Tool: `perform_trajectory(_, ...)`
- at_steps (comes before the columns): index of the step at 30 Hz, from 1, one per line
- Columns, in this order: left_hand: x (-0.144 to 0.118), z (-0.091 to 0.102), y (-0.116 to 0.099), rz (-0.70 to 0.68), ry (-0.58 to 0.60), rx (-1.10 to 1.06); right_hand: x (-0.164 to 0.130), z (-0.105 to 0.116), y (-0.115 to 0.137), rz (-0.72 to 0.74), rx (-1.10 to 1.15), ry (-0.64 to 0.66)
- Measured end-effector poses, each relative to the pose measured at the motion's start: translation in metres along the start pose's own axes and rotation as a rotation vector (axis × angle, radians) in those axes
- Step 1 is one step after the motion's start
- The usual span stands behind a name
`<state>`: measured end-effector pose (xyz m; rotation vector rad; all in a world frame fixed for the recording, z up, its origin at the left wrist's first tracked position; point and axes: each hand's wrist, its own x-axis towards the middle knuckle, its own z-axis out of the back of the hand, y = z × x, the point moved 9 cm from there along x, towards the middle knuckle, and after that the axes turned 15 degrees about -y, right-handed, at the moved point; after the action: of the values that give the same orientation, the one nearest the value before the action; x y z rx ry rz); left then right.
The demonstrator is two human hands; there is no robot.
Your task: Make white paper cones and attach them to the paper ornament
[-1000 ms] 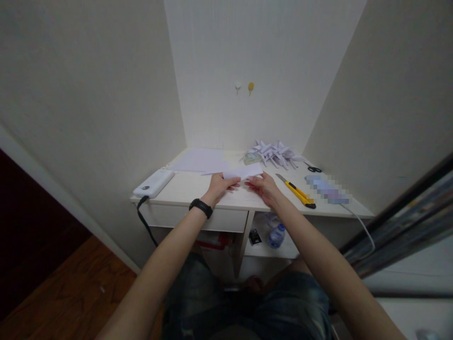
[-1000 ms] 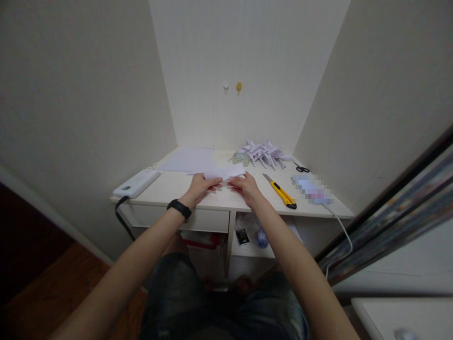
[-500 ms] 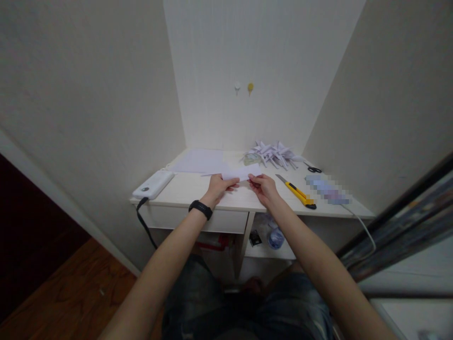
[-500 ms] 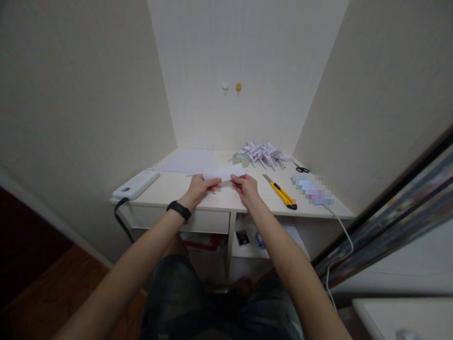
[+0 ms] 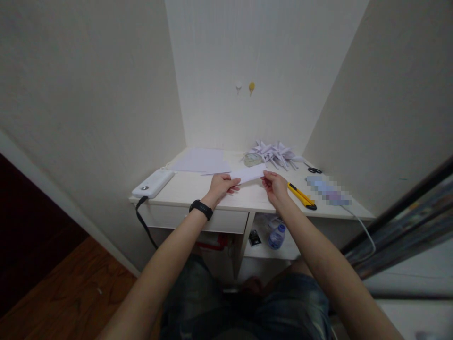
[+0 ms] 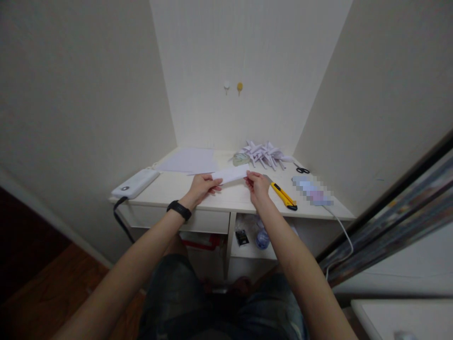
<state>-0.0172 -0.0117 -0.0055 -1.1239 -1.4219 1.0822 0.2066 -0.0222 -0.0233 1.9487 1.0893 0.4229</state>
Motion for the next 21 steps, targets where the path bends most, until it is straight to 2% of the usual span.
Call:
perform_trajectory(6, -0.002, -0.002, -0.001, -0.020, 0.023, -0.011, -0.024, -0.025, -0.017, -0.087, -0.138, 0.204)
perform_trajectory(8, -0.004, -0.004, -0.001, -0.019, 0.064, -0.001, -0.029, -0.029, -0.022, -0.085, -0.179, 0.212)
perform_trajectory(12, -0.013, -0.018, 0.000, 0.023, 0.260, 0.027, -0.029, -0.033, -0.024, -0.055, -0.147, 0.206)
perform_trajectory(15, -0.013, -0.015, -0.006, 0.031, 0.241, -0.059, -0.029, -0.036, -0.020, 0.016, -0.266, 0.272)
perform_trajectory(17, -0.010, -0.011, -0.009, 0.018, 0.181, -0.114, -0.035, -0.044, -0.014, 0.112, -0.448, 0.414)
perform_trajectory(21, -0.005, -0.008, -0.013, -0.081, 0.123, -0.106, -0.061, -0.064, -0.009, 0.301, -0.839, 0.801)
